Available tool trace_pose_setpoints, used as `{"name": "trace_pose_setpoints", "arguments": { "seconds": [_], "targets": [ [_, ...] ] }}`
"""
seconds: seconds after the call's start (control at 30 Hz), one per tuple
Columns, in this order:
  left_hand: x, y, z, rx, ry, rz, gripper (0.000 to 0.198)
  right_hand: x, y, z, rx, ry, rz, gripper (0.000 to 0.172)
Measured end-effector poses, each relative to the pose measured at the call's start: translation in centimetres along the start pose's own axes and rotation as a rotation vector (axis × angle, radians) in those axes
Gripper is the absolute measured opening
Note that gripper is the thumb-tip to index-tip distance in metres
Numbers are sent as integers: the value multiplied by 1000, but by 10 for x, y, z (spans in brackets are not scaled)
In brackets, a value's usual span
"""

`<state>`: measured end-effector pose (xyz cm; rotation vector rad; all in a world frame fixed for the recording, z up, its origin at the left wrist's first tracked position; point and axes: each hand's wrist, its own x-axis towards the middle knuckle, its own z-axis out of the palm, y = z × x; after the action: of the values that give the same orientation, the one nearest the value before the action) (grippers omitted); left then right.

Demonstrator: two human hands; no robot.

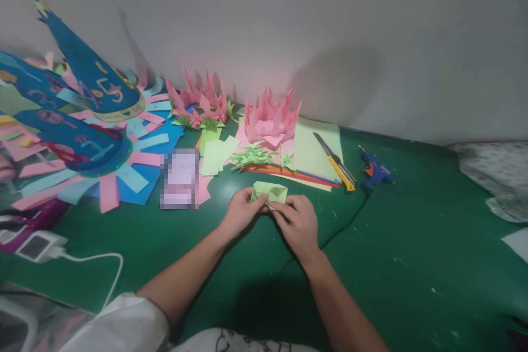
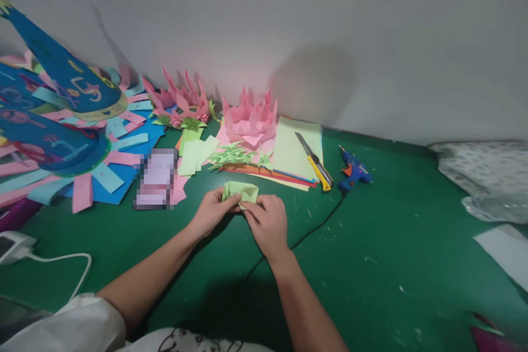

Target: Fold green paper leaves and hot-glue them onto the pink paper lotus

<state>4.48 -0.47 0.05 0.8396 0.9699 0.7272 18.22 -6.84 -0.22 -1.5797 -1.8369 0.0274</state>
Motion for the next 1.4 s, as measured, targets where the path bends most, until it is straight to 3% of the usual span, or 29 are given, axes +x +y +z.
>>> {"name": "trace_pose_setpoints", "arguments": {
  "seconds": [0.37, 1.07, 1.4],
  "targets": [
    [-4, 6, 2, -54, -24, -60, 37, 0, 0, 0, 23, -34, -2, 12],
    [-4, 2, 2, 151, 22, 109, 28, 3, -2, -3, -37, -54, 36, 14],
    [-4, 6, 2, 64, 32, 60, 31, 2, 0, -2, -12, 11, 28, 14]
  ]
}}
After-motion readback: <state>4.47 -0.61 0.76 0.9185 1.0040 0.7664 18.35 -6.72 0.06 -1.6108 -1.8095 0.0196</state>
